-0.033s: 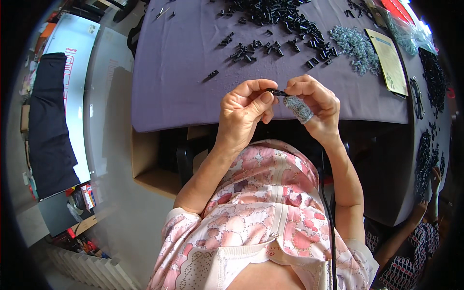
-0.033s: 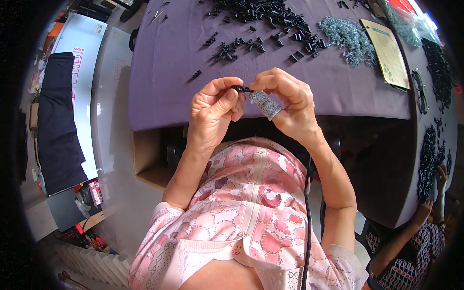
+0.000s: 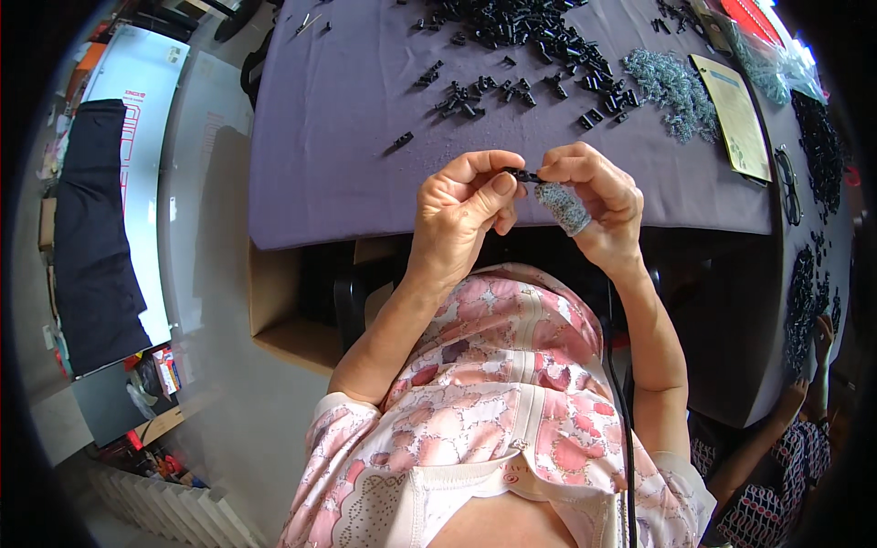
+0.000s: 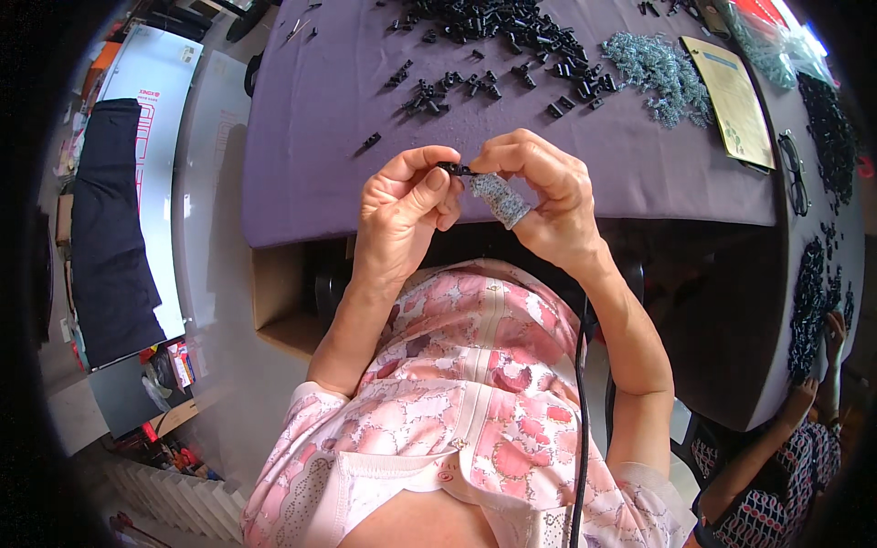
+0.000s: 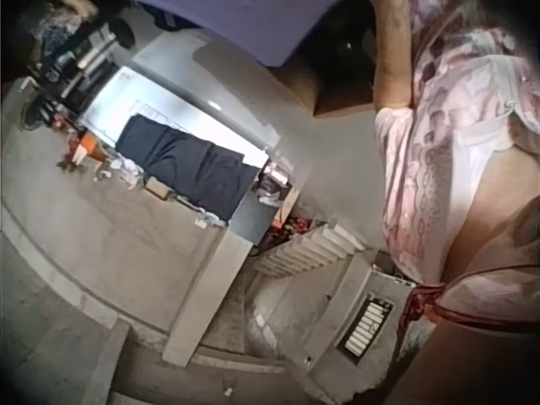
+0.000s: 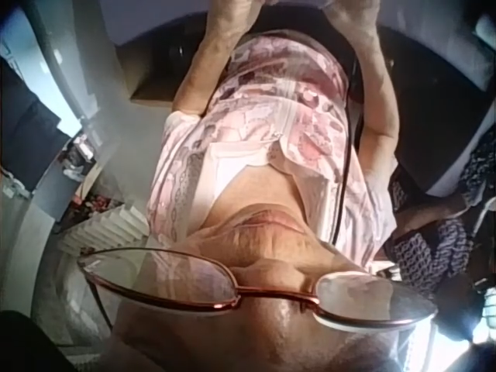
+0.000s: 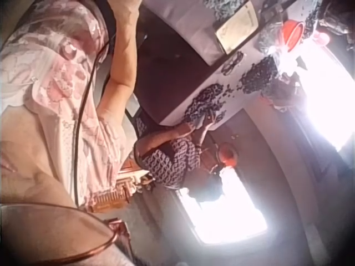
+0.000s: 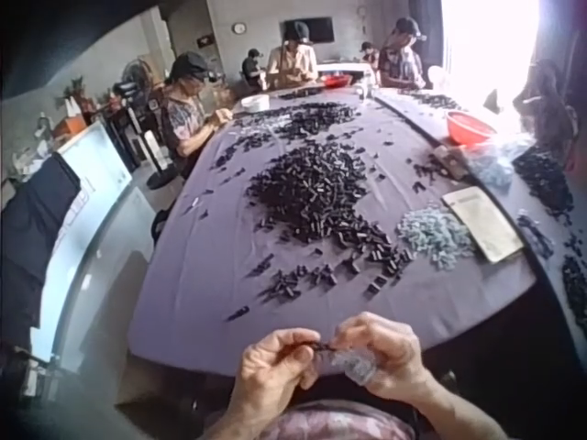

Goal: The user is manually assembling small black plastic components by inserting small white filters or parts into them.

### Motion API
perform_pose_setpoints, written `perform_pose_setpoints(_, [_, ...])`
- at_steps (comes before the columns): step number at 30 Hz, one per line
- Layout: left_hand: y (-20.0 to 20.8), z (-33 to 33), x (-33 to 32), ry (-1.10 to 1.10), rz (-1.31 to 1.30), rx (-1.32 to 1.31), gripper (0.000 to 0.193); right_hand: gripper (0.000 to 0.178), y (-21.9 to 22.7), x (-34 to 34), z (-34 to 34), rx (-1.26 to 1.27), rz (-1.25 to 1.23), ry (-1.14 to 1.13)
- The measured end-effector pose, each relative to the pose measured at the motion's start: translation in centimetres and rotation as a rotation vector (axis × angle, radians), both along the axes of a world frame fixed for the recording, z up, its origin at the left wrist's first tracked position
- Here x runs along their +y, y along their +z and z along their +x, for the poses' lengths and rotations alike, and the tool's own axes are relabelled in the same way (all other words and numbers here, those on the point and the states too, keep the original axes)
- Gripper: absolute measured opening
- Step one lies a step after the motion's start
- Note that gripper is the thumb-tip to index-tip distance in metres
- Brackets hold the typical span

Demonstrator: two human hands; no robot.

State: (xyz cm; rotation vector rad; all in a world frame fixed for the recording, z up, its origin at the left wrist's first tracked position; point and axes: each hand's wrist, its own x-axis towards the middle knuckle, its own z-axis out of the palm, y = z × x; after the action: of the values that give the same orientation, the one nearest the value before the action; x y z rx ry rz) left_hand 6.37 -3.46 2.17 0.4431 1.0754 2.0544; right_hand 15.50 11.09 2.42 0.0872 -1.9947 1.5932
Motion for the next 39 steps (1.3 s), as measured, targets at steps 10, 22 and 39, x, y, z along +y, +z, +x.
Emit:
perform_pose_setpoints(10, [0.2, -0.1, -0.3, 0.018, -0.101, 0.107, 0.019, 0.031, 0.7, -0.4, 0.0, 0.065, 0.423, -0.185])
perform_pose_setpoints(22, [-0.6, 0.3, 0.4, 0.062, 0.071, 0.012, 0.019, 0.024, -0.5, -1.1, -0.4, 0.047, 0.119, -0.154])
perform_pose_setpoints(39, [-0.3, 0.7, 0.3, 0.094, -0.077, 0.012, 0.022, 0.029, -0.5, -1.3, -0.5, 0.018, 0.265, -0.159])
